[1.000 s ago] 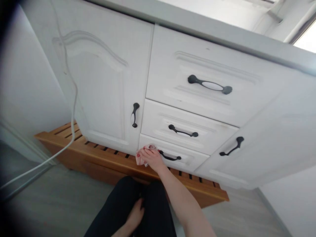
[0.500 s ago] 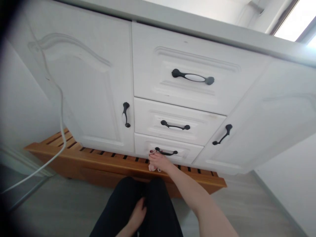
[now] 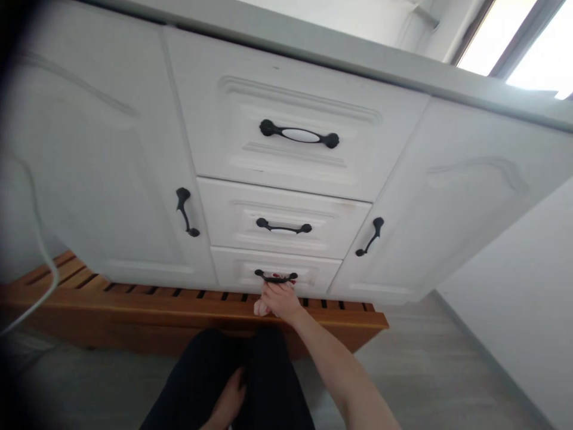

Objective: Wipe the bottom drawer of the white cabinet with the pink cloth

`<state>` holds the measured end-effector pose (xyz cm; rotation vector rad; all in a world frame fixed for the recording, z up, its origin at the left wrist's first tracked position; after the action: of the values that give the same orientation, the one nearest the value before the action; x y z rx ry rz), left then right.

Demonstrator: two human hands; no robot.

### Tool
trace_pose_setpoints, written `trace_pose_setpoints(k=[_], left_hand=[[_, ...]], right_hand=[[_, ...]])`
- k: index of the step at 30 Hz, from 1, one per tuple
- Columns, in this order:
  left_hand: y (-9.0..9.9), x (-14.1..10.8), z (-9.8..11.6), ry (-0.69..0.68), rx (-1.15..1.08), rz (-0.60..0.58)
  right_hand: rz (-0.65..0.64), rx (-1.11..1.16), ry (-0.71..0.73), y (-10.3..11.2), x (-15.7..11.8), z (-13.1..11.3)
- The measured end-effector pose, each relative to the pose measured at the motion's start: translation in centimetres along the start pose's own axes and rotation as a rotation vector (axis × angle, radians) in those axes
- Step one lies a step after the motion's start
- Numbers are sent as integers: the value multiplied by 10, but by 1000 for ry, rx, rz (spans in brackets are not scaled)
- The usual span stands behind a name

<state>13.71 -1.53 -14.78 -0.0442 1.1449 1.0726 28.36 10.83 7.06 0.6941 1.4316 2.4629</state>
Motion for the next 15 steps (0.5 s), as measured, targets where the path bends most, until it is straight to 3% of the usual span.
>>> trace_pose_setpoints(k=[4,6,10,15], left_hand=[[-1,3,-7,21,75,18],[-2,4,-8,20,105,22],[-2,5,-9,16,135,25],[-5,4,-6,13,138,20]], right_hand=[[-1,30,109,-7,29,-4],[-16,45,169,-6,27,1],[-71,73,215,4,-23,17],[-147,42,95,27,-107,39]])
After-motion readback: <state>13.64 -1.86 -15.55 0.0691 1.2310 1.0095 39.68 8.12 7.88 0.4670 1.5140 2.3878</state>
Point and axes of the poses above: each hand's wrist, its own x-axis towards the middle knuckle, its own y-axis out of the back of the hand, z = x × y, the point moved 7 cm from there along x, towards the middle knuckle, and after that the axes turned 14 degrees about y, right-handed, at the moved point
